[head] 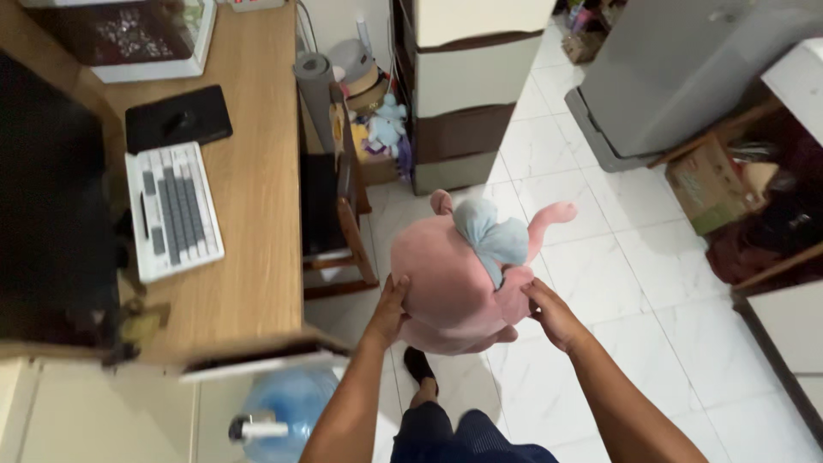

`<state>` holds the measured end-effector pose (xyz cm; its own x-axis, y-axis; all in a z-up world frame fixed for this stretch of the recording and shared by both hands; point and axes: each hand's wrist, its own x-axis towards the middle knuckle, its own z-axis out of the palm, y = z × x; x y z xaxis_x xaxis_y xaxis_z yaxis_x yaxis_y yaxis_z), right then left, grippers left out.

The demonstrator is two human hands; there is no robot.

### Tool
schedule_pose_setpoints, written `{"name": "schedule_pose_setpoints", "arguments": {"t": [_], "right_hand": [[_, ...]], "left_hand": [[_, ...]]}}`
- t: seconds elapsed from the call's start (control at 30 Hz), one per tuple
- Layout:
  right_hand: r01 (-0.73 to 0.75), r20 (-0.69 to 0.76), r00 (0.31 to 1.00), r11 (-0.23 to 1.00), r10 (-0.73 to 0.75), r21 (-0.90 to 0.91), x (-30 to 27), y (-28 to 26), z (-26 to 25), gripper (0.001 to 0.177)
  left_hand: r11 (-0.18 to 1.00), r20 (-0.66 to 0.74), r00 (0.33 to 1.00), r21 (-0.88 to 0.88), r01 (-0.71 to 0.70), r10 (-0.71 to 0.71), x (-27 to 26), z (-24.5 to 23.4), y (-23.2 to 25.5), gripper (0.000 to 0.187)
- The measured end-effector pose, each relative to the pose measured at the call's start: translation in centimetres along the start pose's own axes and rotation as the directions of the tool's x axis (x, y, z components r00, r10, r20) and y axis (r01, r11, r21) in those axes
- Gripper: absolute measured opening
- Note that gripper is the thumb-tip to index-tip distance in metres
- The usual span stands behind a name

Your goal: The person places a drawing into a drawer, then moves a stuffed toy to a shelf. They smooth a mattress cover, sweep the mattress with a broom, and arrange pillows and blankets on the mattress.

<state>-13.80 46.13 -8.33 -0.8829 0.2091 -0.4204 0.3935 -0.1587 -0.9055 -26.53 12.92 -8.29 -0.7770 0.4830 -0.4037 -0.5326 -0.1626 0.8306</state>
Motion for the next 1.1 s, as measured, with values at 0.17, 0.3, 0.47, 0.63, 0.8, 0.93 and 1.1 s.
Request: {"name": "schedule_pose_setpoints", "arguments": {"t": [0.17,0.3,0.47,0.63,0.8,0.93,1.1], "right_hand": [[-0.072,-0.028,0.997,0.995,0.074,0.069,11.1,-1.4,1.3,0.055],[-0.105,0.015,0.994,0.991,0.104,0.086,18.3,-4.7,2.9,0.056],[-0.163,0.002,0.987,0.985,0.164,0.060,28.7,-5.6,3.8,0.060],[-0.208,0.027,0.978,0.975,0.206,0.084,40.4,-2.9,3.7,0.064],[-0.281,0.078,0.958,0.957,0.275,0.073,52.6,2.3,3.3,0.064],[-0.271,0.118,0.958,0.959,0.260,0.088,60.4,7.2,3.3,0.062],[-0.271,0.075,0.962,0.957,0.264,0.108,67.4,13.1,5.9,0.070]], "left_hand": [[0.996,-0.082,0.992,-0.009,0.093,-0.094,10.2,-1.4,4.3,0.103],[0.988,-0.102,0.983,-0.016,0.151,-0.152,16.7,-2.6,7.4,0.101],[0.990,-0.194,0.971,-0.044,0.132,-0.138,26.6,-4.8,7.4,0.099],[0.984,-0.252,0.966,-0.177,0.008,-0.053,37.2,-8.4,2.9,0.096],[0.984,-0.390,0.921,-0.174,-0.050,-0.022,47.6,-12.3,-2.3,0.089],[0.978,-0.454,0.891,-0.174,-0.112,0.021,54.2,-14.4,-3.1,0.090],[0.980,-0.424,0.894,-0.058,-0.189,0.147,61.3,-17.2,-4.0,0.089]]}}
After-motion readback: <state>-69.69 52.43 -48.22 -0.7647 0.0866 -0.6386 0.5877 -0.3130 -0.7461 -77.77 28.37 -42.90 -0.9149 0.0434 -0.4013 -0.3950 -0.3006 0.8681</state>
